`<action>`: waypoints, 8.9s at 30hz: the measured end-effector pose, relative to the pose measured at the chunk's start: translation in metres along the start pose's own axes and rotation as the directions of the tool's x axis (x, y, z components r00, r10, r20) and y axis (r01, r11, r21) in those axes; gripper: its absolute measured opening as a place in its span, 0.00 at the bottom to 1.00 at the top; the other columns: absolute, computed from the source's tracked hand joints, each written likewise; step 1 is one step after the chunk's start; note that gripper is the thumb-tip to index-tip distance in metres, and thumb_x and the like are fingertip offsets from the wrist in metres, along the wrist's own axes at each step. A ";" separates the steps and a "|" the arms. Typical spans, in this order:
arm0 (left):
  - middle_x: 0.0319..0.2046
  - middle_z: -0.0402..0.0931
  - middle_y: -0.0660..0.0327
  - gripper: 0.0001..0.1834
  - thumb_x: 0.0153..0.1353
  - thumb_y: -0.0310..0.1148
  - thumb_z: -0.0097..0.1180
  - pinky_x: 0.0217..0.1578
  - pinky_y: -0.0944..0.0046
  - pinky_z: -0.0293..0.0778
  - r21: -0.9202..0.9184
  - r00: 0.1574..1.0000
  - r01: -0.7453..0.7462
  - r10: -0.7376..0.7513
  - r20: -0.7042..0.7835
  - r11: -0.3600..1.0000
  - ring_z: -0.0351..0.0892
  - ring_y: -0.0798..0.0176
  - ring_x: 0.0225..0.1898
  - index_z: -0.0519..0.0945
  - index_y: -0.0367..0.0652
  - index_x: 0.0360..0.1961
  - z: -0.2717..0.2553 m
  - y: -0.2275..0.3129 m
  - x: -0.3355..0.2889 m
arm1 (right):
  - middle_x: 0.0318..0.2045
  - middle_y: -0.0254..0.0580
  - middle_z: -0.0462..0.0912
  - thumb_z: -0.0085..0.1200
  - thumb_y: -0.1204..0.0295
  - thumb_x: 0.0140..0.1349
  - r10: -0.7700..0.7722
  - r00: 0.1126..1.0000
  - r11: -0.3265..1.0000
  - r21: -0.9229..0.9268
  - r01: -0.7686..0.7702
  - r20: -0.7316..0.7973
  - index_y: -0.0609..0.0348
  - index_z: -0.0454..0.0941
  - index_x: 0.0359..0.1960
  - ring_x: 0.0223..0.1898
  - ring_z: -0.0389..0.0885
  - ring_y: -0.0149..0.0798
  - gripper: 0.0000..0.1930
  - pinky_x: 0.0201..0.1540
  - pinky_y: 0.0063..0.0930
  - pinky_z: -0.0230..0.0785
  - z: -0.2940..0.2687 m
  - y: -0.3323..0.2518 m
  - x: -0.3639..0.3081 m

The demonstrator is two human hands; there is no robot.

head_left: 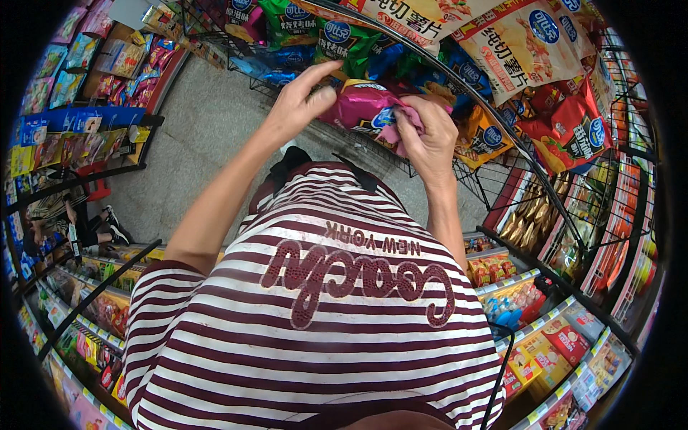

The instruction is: The person wipes the surfaces of various snack packages on a wire display rack using a pink cloth. They handle multiple items including chips and candy, wiping each one individually before placing them back on the rack.

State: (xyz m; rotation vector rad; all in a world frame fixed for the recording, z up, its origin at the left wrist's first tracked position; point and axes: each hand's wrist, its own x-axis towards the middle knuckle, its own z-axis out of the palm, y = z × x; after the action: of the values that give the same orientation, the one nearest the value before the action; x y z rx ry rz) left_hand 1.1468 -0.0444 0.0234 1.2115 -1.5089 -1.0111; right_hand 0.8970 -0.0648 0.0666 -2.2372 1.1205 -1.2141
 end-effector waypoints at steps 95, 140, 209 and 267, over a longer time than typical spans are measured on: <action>0.48 0.81 0.56 0.21 0.70 0.47 0.57 0.44 0.51 0.80 -0.592 0.421 -0.274 -0.458 -0.783 0.758 0.83 0.58 0.46 0.77 0.39 0.50 -0.208 -0.052 -0.111 | 0.39 0.42 0.83 0.51 0.74 0.67 0.516 0.500 -0.347 0.703 -0.620 0.695 0.63 0.76 0.46 0.37 0.84 0.34 0.09 0.38 0.28 0.80 0.232 -0.125 -0.002; 0.41 0.84 0.62 0.19 0.72 0.44 0.55 0.42 0.67 0.77 -0.250 0.851 0.219 -0.310 -0.425 0.943 0.82 0.70 0.38 0.83 0.37 0.48 -0.148 -0.047 -0.099 | 0.45 0.45 0.74 0.57 0.73 0.54 -0.049 0.998 0.985 0.168 0.042 0.033 0.53 0.75 0.47 0.47 0.77 0.50 0.17 0.45 0.44 0.75 0.235 -0.123 0.034; 0.47 0.83 0.54 0.19 0.70 0.40 0.57 0.49 0.64 0.74 0.096 0.995 -0.008 -0.001 0.099 0.995 0.80 0.62 0.46 0.83 0.29 0.44 -0.127 -0.008 -0.035 | 0.13 0.39 0.75 0.57 0.71 0.67 0.637 0.631 0.209 0.687 -0.695 0.444 0.67 0.77 0.38 0.07 0.65 0.26 0.09 0.05 0.27 0.61 0.115 -0.047 -0.003; 0.40 0.84 0.60 0.20 0.72 0.44 0.53 0.43 0.67 0.76 -0.023 0.862 0.455 -0.447 -0.238 0.890 0.82 0.67 0.41 0.84 0.35 0.46 -0.140 -0.091 -0.146 | 0.31 0.35 0.84 0.53 0.83 0.64 0.659 0.744 0.695 0.472 -0.542 -0.116 0.67 0.83 0.39 0.31 0.75 0.26 0.07 0.34 0.21 0.68 0.101 0.153 -0.009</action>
State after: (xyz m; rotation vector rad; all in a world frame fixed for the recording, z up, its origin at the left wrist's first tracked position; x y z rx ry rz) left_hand 1.3163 0.0757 -0.0540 1.6975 -1.0777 -1.0934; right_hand 0.9049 -0.1585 -0.0908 -1.2365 1.3992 -1.3182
